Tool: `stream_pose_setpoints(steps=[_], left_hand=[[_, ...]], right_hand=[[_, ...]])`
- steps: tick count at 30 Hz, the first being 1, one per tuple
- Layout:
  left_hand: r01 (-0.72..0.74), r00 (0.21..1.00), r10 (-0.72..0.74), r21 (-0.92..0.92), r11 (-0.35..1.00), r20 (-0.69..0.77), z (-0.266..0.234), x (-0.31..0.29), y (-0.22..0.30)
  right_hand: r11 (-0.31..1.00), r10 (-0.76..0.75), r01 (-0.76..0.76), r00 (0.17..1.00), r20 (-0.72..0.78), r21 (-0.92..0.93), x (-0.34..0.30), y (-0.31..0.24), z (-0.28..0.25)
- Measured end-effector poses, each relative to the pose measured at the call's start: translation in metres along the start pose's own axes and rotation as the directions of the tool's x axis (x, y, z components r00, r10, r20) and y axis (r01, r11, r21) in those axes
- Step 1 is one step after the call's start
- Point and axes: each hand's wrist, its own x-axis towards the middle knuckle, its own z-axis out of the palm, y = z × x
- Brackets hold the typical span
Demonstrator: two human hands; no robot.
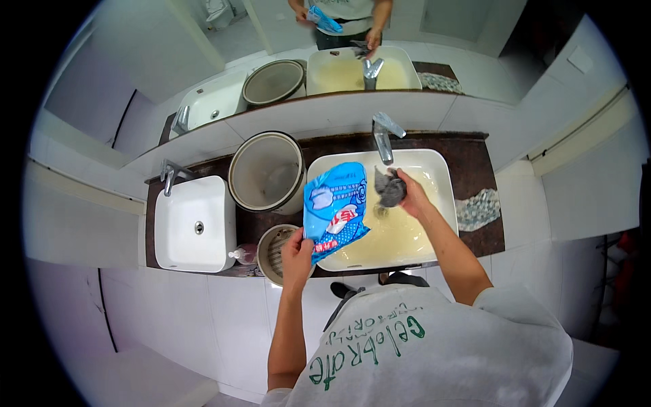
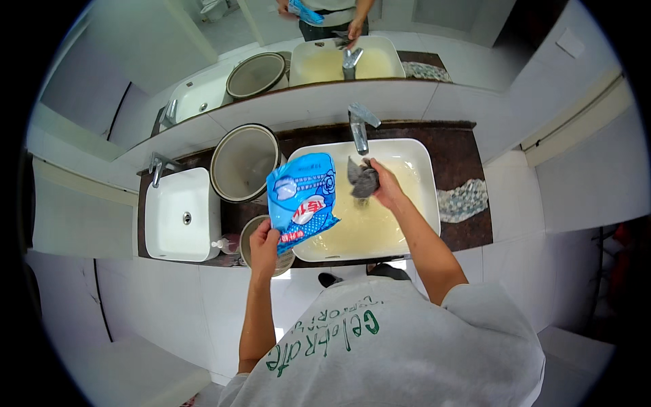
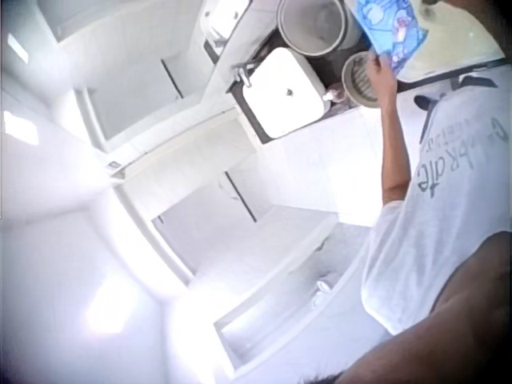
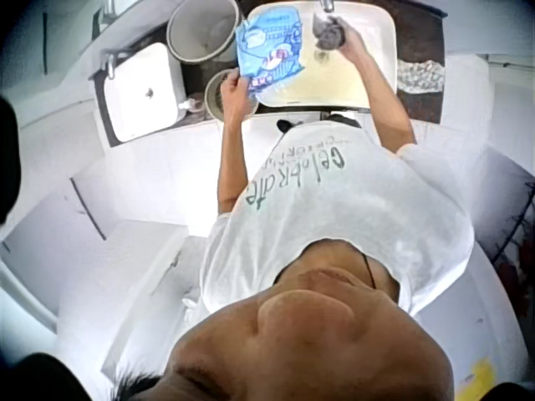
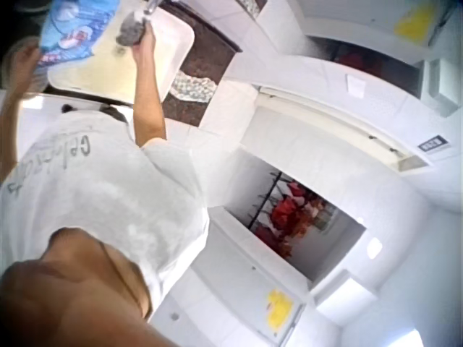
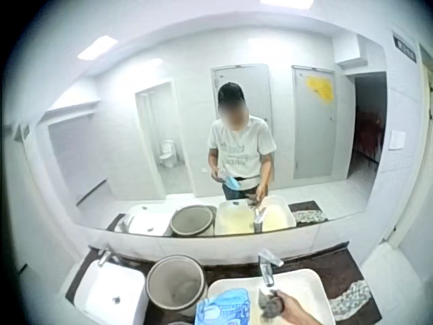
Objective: The person cleans a bathroom sink and countertop using a cloth and a cleaning wipe. They wipe the dark countertop surface, the white sink basin, and the faucet, then rinse the cloth under running water and continue wiping the surfaces.
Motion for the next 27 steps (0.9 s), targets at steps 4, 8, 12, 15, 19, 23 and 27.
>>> stream_pose_setpoints(steps=[4,8,12,15,19,23,27], left_hand=[[0.117,0.984,-0.146,0.238,0.964,0.105,0.011,0.012,0.05],[0.097,0.977,-0.168,0.43,0.898,0.132,0.014,0.024,0.053],[0.053,0.98,-0.138,0.481,0.875,0.142,0.023,0.03,0.061],[-0.033,0.983,-0.078,0.585,0.81,0.164,0.021,0.036,0.055],[-0.009,0.989,-0.077,0.578,0.816,0.123,0.018,0.04,0.052],[0.03,0.987,-0.109,0.531,0.847,0.118,0.022,0.041,0.06],[0.04,0.99,-0.113,0.593,0.804,0.087,0.026,0.041,0.064]], right_hand=[[0.805,0.195,-0.323,0.936,0.293,0.497,-0.017,0.043,-0.002],[0.807,0.106,-0.304,0.918,0.382,0.506,-0.022,0.046,0.012],[0.789,0.092,-0.28,0.934,0.345,0.547,-0.013,0.049,0.01],[0.747,0.168,-0.312,0.943,0.287,0.588,-0.008,0.051,0.011],[0.687,0.157,-0.34,0.932,0.327,0.642,-0.01,0.055,0.011],[0.771,0.113,-0.263,0.953,0.281,0.58,0.003,0.063,0.009],[0.816,0.229,-0.256,0.966,0.118,0.517,0.008,0.066,0.02]])
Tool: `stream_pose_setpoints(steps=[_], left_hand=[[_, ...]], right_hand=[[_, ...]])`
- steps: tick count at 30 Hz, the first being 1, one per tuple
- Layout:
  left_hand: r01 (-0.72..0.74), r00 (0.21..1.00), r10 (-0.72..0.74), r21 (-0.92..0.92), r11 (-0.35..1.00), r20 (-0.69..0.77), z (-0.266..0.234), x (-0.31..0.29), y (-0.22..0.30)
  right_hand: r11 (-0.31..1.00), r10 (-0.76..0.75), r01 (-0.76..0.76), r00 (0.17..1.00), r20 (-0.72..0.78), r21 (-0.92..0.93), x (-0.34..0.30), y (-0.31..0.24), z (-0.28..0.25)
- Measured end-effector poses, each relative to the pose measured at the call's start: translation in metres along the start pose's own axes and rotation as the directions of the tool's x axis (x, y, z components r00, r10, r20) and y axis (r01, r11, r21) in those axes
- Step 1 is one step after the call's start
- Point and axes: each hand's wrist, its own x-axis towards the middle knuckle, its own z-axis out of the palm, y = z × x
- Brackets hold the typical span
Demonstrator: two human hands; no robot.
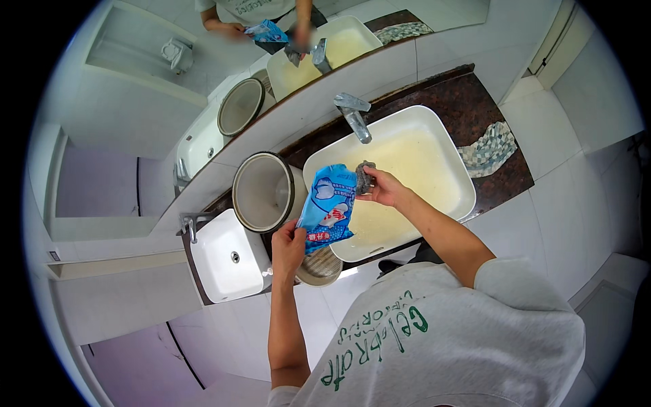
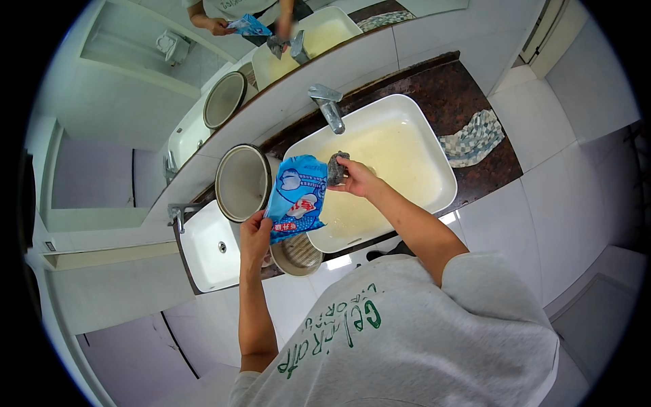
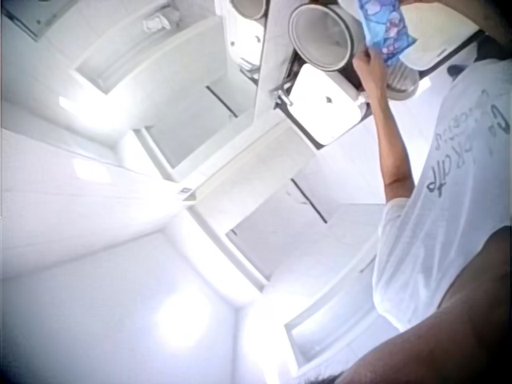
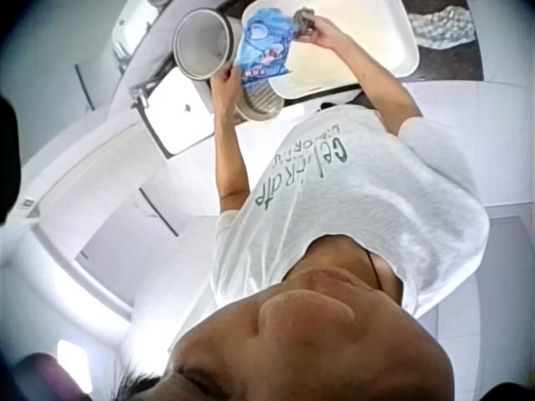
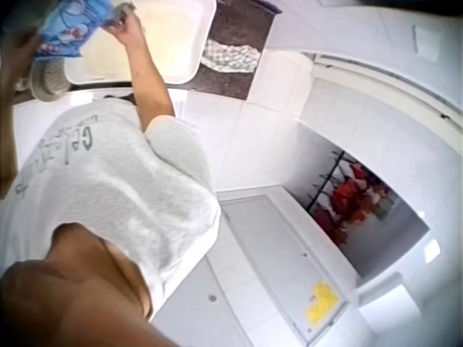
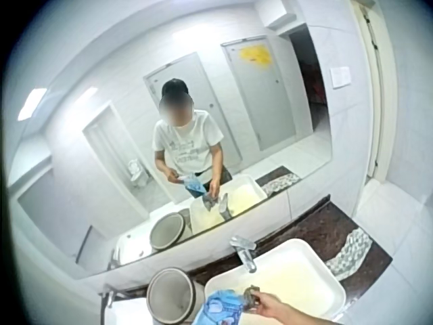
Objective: The person cleans a bathroom sink and countertop using a cloth and a cleaning wipe. They wipe the dark countertop surface, the white sink basin, and the faucet, then rinse the cloth under running water and continue wiping the surfaces.
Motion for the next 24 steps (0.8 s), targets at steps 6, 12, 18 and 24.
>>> stream_pose_setpoints(steps=[6,12,18,24], left_hand=[[-0.036,0.999,0.035,0.041,0.999,0.004,-0.005,0.0,0.013],[-0.085,0.996,0.085,0.019,0.996,-0.027,-0.011,0.005,0.017],[-0.094,0.993,0.094,0.009,0.996,-0.069,-0.008,0.019,-0.013],[-0.049,0.997,0.029,-0.28,0.959,-0.074,-0.021,0.012,-0.064]], right_hand=[[0.999,0.032,-0.03,0.995,-0.098,0.028,-0.005,0.01,0.019],[0.996,0.052,-0.049,0.998,-0.043,0.071,0.0,0.011,0.028],[0.993,0.075,-0.07,0.996,-0.051,0.097,0.006,0.008,0.039],[0.985,-0.054,0.048,0.998,0.033,0.163,-0.005,0.0,0.032]])
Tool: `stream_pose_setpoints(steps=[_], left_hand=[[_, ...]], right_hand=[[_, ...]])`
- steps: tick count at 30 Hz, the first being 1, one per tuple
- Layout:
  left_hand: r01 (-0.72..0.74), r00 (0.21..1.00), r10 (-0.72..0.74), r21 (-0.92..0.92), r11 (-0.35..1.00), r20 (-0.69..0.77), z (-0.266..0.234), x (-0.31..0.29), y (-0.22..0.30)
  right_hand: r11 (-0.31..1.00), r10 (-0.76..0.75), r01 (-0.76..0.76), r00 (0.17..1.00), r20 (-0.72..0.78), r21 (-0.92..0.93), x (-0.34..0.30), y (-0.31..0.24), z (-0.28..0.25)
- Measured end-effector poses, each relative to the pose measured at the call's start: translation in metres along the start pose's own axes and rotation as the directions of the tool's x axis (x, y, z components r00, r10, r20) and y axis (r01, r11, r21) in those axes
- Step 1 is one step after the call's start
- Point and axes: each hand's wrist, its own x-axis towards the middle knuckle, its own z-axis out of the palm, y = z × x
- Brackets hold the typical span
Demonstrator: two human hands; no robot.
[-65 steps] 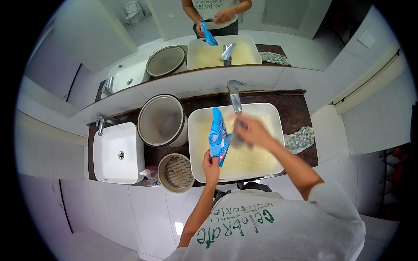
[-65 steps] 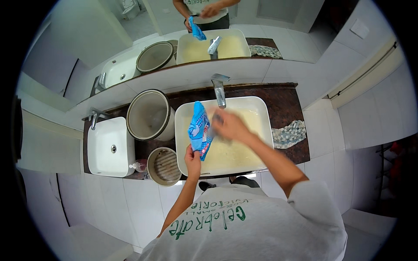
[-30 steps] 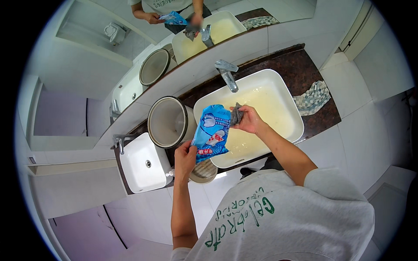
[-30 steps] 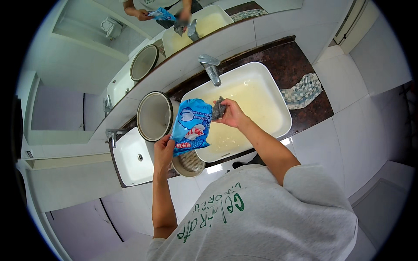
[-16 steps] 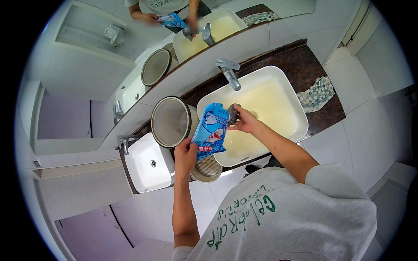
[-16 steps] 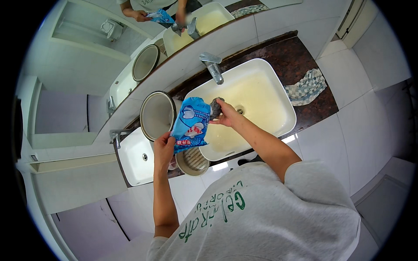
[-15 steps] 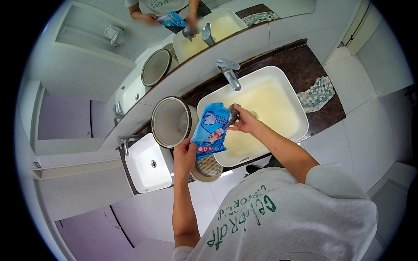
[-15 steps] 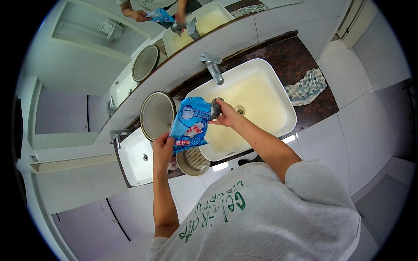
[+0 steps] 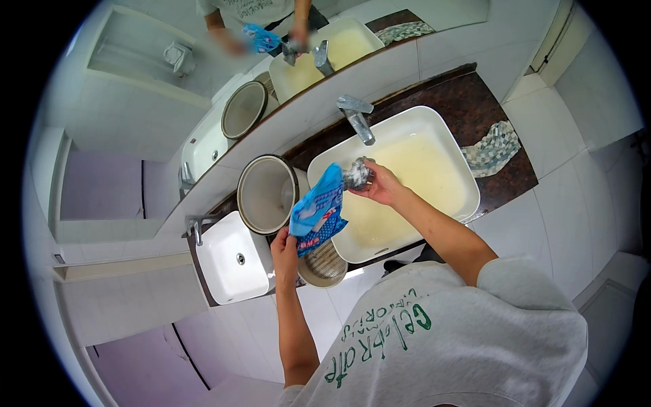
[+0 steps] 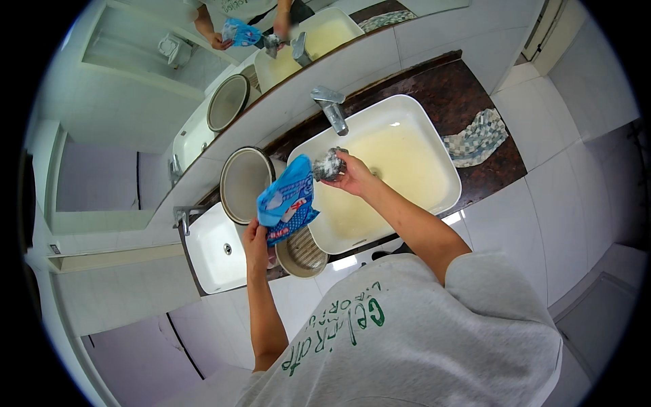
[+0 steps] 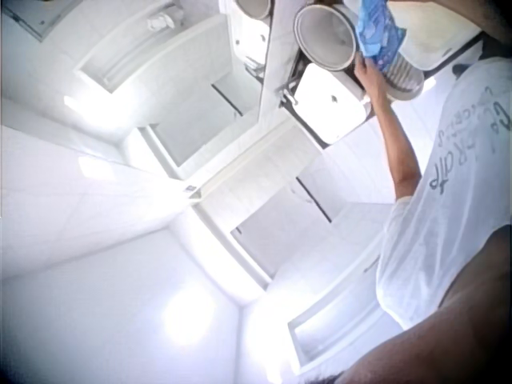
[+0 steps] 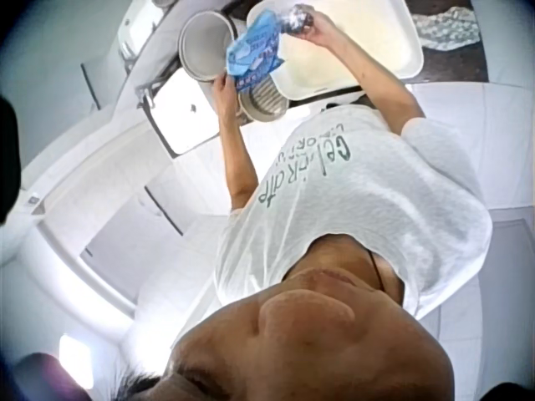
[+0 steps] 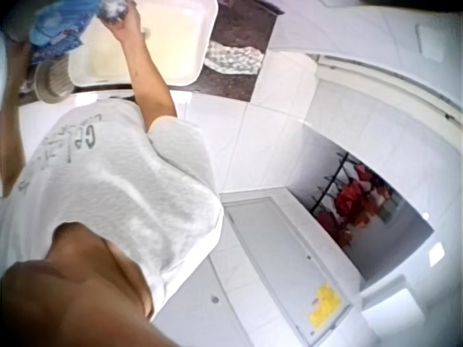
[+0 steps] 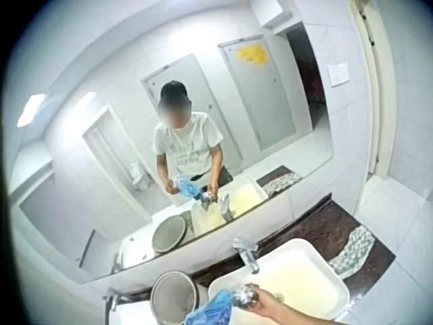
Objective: The person cleans a bathroom sink and countertop using a cloth and a cleaning wipe. They wipe the dark countertop surface, the white sink basin, and the faucet, then rinse the cloth under running water and continue wiping the surfaces.
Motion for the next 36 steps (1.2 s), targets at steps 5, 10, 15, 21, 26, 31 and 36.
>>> stream_pose_setpoints(steps=[5,10,15,21,26,31,36], left_hand=[[-0.13,0.991,0.135,-0.223,0.966,0.005,0.019,0.012,-0.065],[0.099,0.972,0.081,-0.691,0.716,0.222,0.13,0.062,-0.045],[0.194,0.869,0.255,-0.767,0.612,0.424,0.242,0.091,0.015],[0.228,0.787,0.212,-0.593,0.772,0.579,0.401,0.204,0.035],[0.222,0.815,0.112,-0.484,0.847,0.569,0.515,0.297,0.022],[0.423,0.705,-0.105,-0.297,0.856,0.702,0.578,0.332,-0.036],[0.533,0.652,-0.12,-0.339,0.775,0.749,0.613,0.378,-0.076]], right_hand=[[1.0,0.008,-0.011,0.99,0.138,0.018,-0.014,-0.026,-0.003],[0.998,-0.055,0.057,0.995,0.088,-0.019,-0.044,-0.078,-0.052],[0.986,-0.157,0.158,0.987,-0.02,0.054,-0.089,-0.111,-0.107],[0.983,-0.169,0.176,0.979,-0.111,0.058,-0.132,-0.119,-0.152],[0.974,-0.205,0.215,0.97,-0.131,0.066,-0.157,-0.164,-0.154],[0.933,-0.319,0.343,0.927,-0.2,0.105,-0.176,-0.206,-0.18],[0.913,-0.359,0.392,0.905,-0.227,0.117,-0.181,-0.225,-0.198]])
